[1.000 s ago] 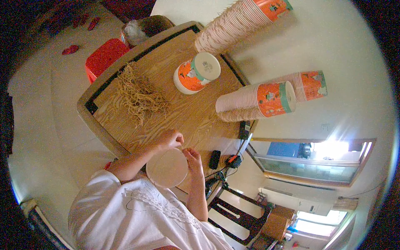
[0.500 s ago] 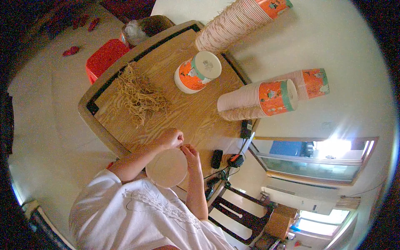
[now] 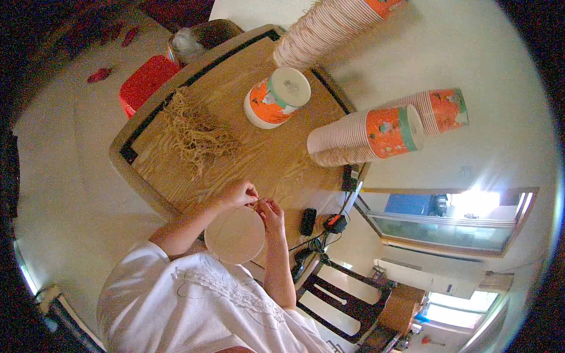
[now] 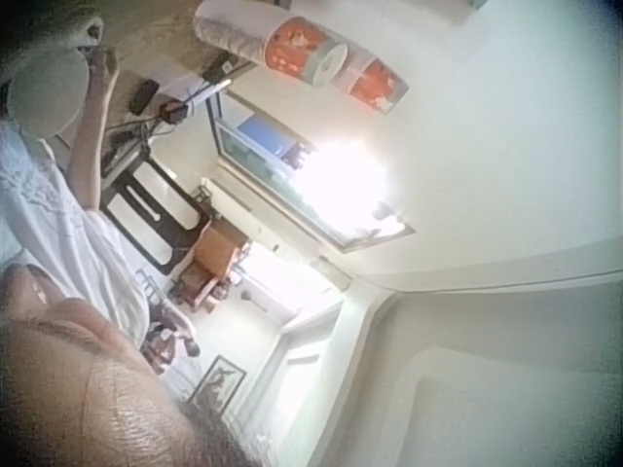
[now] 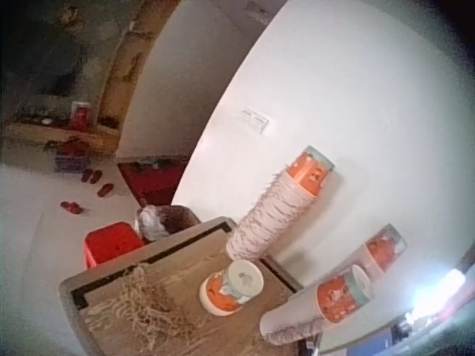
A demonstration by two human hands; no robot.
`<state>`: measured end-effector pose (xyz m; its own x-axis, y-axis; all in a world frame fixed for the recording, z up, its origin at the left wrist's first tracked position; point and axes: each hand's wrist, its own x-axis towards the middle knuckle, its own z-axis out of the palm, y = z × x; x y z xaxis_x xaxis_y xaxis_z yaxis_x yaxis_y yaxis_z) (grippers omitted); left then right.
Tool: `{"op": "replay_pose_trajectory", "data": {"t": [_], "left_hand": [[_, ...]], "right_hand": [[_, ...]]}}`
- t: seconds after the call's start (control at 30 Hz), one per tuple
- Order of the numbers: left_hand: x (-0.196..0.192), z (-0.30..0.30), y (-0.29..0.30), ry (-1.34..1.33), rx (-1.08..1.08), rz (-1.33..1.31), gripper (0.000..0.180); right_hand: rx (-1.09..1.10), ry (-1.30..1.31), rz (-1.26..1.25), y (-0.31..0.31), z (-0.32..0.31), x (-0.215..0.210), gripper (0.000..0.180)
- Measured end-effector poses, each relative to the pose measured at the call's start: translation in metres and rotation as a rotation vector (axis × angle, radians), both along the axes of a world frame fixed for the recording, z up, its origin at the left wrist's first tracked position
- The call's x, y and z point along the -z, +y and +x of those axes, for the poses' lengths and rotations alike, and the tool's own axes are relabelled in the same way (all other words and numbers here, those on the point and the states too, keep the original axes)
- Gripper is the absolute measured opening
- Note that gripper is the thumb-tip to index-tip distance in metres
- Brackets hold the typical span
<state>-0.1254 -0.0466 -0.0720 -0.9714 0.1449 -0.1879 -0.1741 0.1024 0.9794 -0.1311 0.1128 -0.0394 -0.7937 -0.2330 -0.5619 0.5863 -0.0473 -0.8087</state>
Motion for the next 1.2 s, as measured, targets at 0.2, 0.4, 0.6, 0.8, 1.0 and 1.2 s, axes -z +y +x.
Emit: {"op": "replay_pose_trajectory", "data": {"t": [0.2, 0.4, 0.6, 0.8, 1.0, 1.2], "left_hand": [[0.005, -0.005, -0.006, -0.052, 0.160, 0.034, 0.021], [0.002, -0.005, -0.006, -0.112, 0.196, 0.041, 0.021], [0.016, -0.004, -0.003, -0.002, 0.217, -0.170, 0.023], [0.010, -0.007, -0.005, 0.017, 0.249, -0.143, 0.023], [0.003, -0.002, -0.003, -0.093, 0.128, 0.165, 0.021], [0.002, -0.001, 0.003, -0.101, 0.050, 0.230, 0.021]], "right_hand": [[0.077, 0.011, -0.033, -0.001, 0.001, -0.002, 0.005], [0.056, 0.028, -0.047, 0.009, 0.000, 0.008, 0.006], [0.046, 0.022, -0.019, 0.011, 0.003, 0.010, 0.006], [0.018, 0.054, -0.005, 0.012, 0.001, 0.007, 0.007], [0.059, 0.064, 0.007, 0.009, 0.003, 0.006, 0.011], [-0.033, -0.012, 0.103, 0.016, 0.011, 0.002, 0.012]]}}
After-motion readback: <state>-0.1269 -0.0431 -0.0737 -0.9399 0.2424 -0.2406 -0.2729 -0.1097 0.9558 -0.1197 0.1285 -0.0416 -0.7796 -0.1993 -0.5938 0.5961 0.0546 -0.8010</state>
